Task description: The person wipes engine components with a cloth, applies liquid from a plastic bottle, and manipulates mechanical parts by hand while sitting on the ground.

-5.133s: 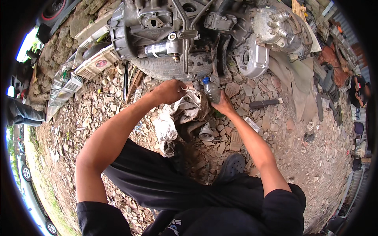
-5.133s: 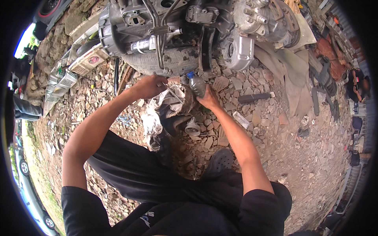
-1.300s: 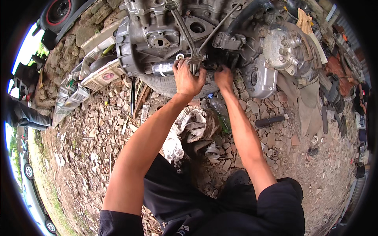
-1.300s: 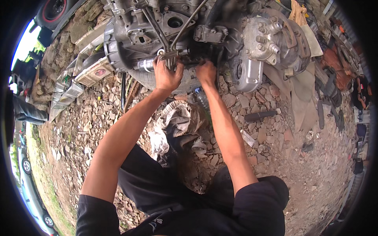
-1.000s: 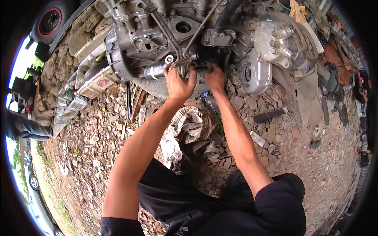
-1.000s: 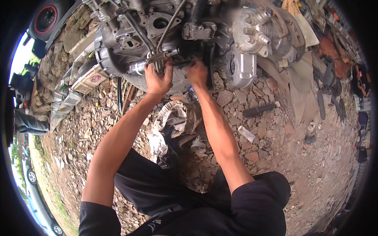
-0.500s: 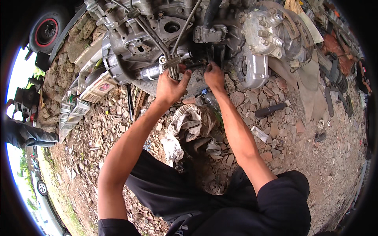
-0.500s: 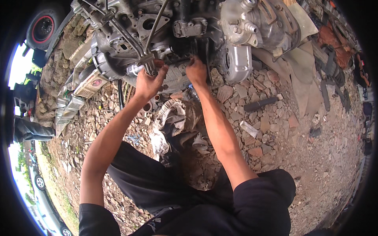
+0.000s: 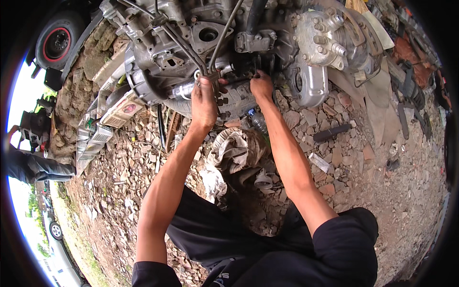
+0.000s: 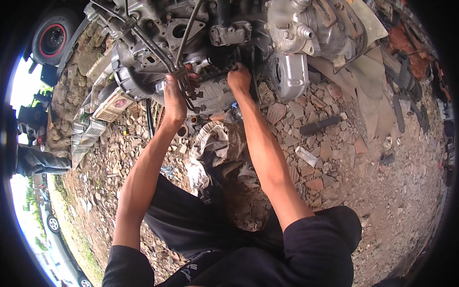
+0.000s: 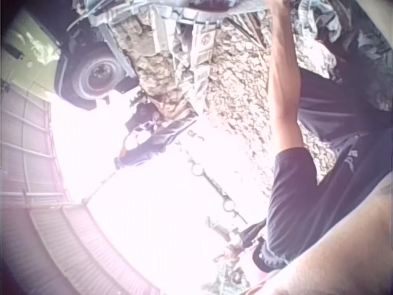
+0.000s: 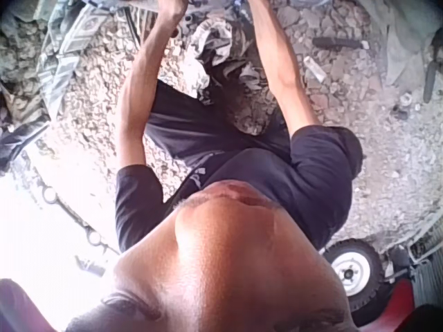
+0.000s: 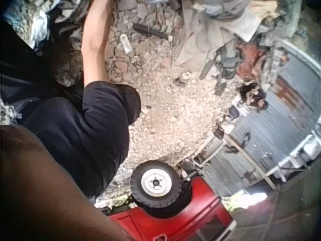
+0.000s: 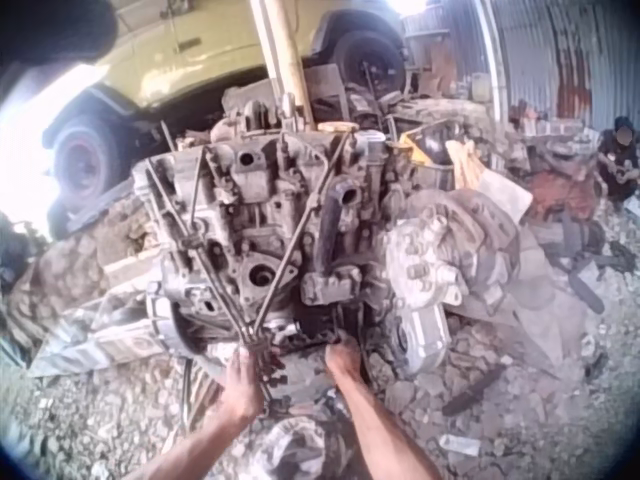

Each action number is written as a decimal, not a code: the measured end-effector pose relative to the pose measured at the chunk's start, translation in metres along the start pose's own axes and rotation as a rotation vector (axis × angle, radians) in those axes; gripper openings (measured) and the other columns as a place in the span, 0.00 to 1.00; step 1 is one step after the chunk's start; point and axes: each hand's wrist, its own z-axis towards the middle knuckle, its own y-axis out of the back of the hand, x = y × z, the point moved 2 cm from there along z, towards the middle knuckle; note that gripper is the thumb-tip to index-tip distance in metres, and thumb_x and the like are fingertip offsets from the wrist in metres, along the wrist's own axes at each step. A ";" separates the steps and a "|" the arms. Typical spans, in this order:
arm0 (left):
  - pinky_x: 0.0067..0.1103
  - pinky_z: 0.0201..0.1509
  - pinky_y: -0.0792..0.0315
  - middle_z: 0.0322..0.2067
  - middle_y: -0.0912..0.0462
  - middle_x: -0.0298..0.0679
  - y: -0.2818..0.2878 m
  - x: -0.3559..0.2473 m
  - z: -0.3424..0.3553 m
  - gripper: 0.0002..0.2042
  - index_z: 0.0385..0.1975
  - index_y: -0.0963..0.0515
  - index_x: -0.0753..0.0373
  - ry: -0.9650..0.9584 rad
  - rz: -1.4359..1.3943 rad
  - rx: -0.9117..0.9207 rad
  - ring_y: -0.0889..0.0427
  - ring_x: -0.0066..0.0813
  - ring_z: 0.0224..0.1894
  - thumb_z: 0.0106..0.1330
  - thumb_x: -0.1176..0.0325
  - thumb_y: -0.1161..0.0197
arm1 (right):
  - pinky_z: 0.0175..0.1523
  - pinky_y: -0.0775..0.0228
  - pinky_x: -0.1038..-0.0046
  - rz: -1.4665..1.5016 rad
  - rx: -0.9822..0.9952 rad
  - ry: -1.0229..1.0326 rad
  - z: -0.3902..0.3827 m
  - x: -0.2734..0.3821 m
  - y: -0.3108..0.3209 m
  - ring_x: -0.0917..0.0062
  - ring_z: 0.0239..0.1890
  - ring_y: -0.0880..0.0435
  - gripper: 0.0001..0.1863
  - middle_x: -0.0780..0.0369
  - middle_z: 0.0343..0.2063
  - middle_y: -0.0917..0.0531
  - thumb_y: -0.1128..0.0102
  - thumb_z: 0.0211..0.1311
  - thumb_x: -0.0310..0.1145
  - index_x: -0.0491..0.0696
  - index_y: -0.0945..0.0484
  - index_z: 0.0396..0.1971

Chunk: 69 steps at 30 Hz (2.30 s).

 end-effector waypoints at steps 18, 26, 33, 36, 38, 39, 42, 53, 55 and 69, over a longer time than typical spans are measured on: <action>0.17 0.29 0.31 0.20 0.23 0.30 0.001 0.016 0.008 0.10 0.36 0.23 0.68 -0.157 0.440 0.181 0.26 0.15 0.24 0.69 0.65 0.40 | 0.51 0.27 0.62 0.053 -0.033 0.127 -0.018 0.014 -0.002 0.54 0.44 0.19 0.15 0.49 0.38 0.17 0.46 0.59 0.31 0.46 0.19 0.45; 0.17 0.29 0.30 0.19 0.24 0.31 -0.002 0.018 0.007 0.10 0.36 0.23 0.68 -0.154 0.404 0.175 0.26 0.15 0.23 0.69 0.65 0.41 | 0.49 0.27 0.61 0.048 -0.050 0.128 -0.023 0.019 -0.004 0.53 0.42 0.18 0.16 0.48 0.36 0.17 0.47 0.58 0.30 0.45 0.19 0.45; 0.19 0.30 0.28 0.19 0.22 0.31 -0.001 0.019 0.009 0.10 0.36 0.23 0.66 -0.155 0.418 0.164 0.24 0.16 0.24 0.69 0.65 0.41 | 0.48 0.26 0.65 0.140 -0.112 0.008 -0.007 -0.003 -0.012 0.55 0.42 0.17 0.15 0.49 0.35 0.16 0.47 0.59 0.30 0.43 0.19 0.45; 0.18 0.30 0.28 0.20 0.21 0.31 -0.004 0.019 0.010 0.09 0.37 0.23 0.65 -0.188 0.441 0.166 0.24 0.16 0.24 0.69 0.65 0.41 | 0.35 0.26 0.68 0.394 -0.051 -0.139 -0.008 -0.005 -0.022 0.64 0.30 0.17 0.12 0.54 0.29 0.16 0.47 0.62 0.31 0.43 0.20 0.42; 0.19 0.31 0.28 0.20 0.21 0.32 0.009 0.024 0.008 0.09 0.37 0.23 0.65 -0.208 0.472 0.132 0.24 0.16 0.24 0.68 0.65 0.40 | 0.24 0.30 0.72 0.723 0.075 -0.453 -0.018 0.007 -0.023 0.74 0.21 0.21 0.10 0.60 0.24 0.18 0.47 0.65 0.32 0.43 0.20 0.40; 0.19 0.31 0.28 0.20 0.21 0.32 0.008 0.023 0.008 0.09 0.36 0.23 0.65 -0.229 0.471 0.134 0.24 0.16 0.24 0.68 0.64 0.40 | 0.17 0.42 0.78 0.883 0.030 -0.482 -0.017 0.012 -0.020 0.85 0.16 0.32 0.09 0.67 0.21 0.24 0.47 0.67 0.34 0.44 0.22 0.35; 0.20 0.31 0.28 0.19 0.21 0.33 0.005 0.022 0.008 0.09 0.36 0.22 0.64 -0.239 0.468 0.135 0.24 0.17 0.24 0.67 0.64 0.39 | 0.18 0.44 0.78 0.963 0.033 -0.388 -0.018 0.029 -0.020 0.84 0.16 0.33 0.08 0.67 0.21 0.24 0.48 0.66 0.32 0.45 0.22 0.33; 0.26 0.32 0.27 0.19 0.21 0.37 -0.002 0.011 0.009 0.10 0.34 0.22 0.63 -0.318 0.496 0.152 0.22 0.27 0.23 0.66 0.61 0.39 | 0.18 0.41 0.73 0.718 0.124 -0.562 -0.010 -0.004 -0.021 0.80 0.17 0.31 0.11 0.65 0.21 0.26 0.54 0.64 0.31 0.46 0.21 0.36; 0.26 0.33 0.27 0.19 0.22 0.37 0.003 0.013 0.008 0.10 0.34 0.22 0.63 -0.267 0.505 0.152 0.22 0.28 0.24 0.65 0.62 0.39 | 0.18 0.40 0.73 0.681 0.143 -0.445 -0.009 0.005 -0.023 0.79 0.17 0.30 0.11 0.65 0.21 0.25 0.53 0.65 0.32 0.45 0.22 0.38; 0.25 0.33 0.27 0.20 0.20 0.36 -0.003 0.014 0.008 0.10 0.33 0.22 0.62 -0.279 0.509 0.135 0.21 0.26 0.24 0.66 0.61 0.40 | 0.28 0.33 0.65 0.858 0.170 -0.740 0.010 -0.003 -0.037 0.72 0.25 0.23 0.10 0.60 0.23 0.22 0.52 0.65 0.33 0.46 0.22 0.33</action>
